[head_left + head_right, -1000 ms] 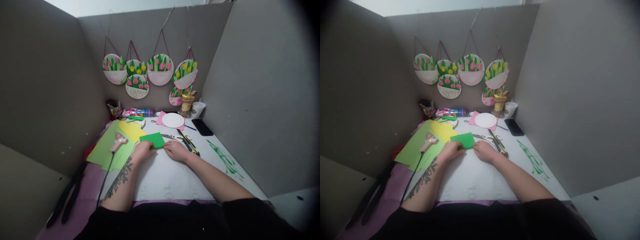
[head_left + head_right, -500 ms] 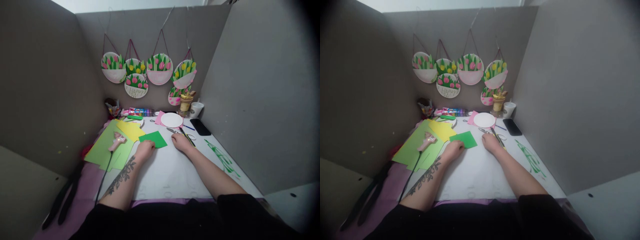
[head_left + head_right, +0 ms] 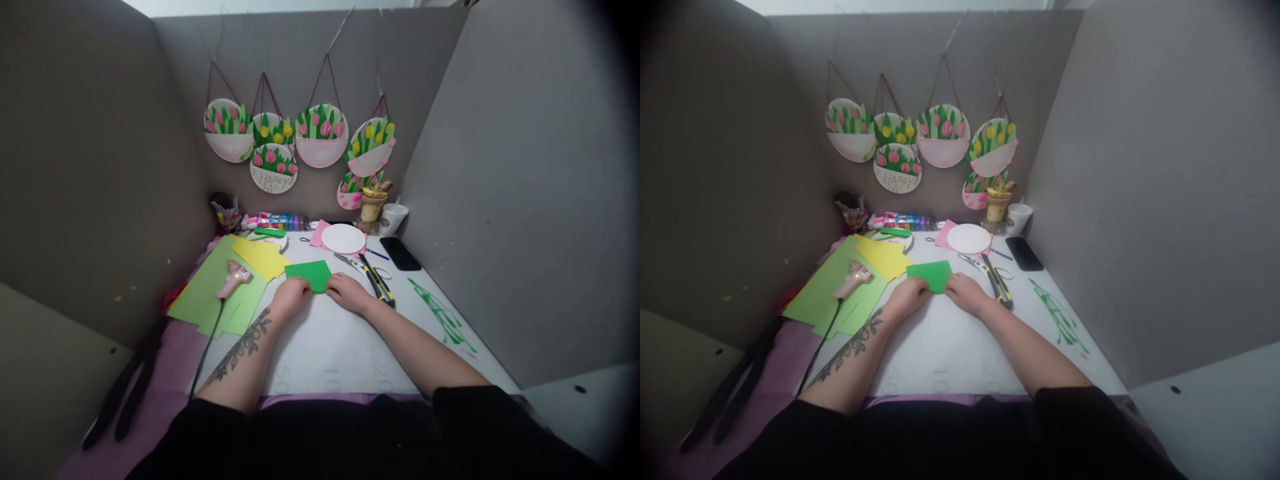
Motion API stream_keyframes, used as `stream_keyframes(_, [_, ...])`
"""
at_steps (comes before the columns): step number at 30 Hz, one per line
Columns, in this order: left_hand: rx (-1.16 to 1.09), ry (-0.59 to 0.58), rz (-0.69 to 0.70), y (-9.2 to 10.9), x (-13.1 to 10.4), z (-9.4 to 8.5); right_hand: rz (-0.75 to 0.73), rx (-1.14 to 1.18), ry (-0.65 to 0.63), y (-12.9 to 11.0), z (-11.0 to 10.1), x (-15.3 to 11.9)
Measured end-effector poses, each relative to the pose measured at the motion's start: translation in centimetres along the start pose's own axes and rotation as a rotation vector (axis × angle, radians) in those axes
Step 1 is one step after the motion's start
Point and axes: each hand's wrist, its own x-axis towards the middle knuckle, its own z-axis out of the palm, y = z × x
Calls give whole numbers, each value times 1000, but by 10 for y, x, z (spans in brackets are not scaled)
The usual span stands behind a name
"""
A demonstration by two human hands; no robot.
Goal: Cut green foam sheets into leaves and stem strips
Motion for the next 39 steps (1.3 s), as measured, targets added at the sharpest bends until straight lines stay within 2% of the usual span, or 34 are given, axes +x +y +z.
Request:
stream_keyframes(12, [36,-64,-45,-6,-1,-11,80,-55,-22,-8,-4,2])
stream_keyframes(17, [41,-99,-122,-9,-1,-17,153,-54,-17,-5,-1,3])
stream_keyframes(21, [35,-123,-144,-18,0,-19,249,-87,-39,-3,1,6])
stream_keyframes(26, [-19,-161,-176,-30,-1,-21,271,-109,-83,-1,0,7])
stream_keyframes(32, [24,-147,-69,-30,-3,-20,195,-32,-60,2,-3,2])
stream_keyframes(36, [11,-90,19,-25,-1,-14,136,27,-20,-1,0,2])
stream_keyframes(39, [-17,-60,26,-23,2,-8,137,23,-15,-5,4,5])
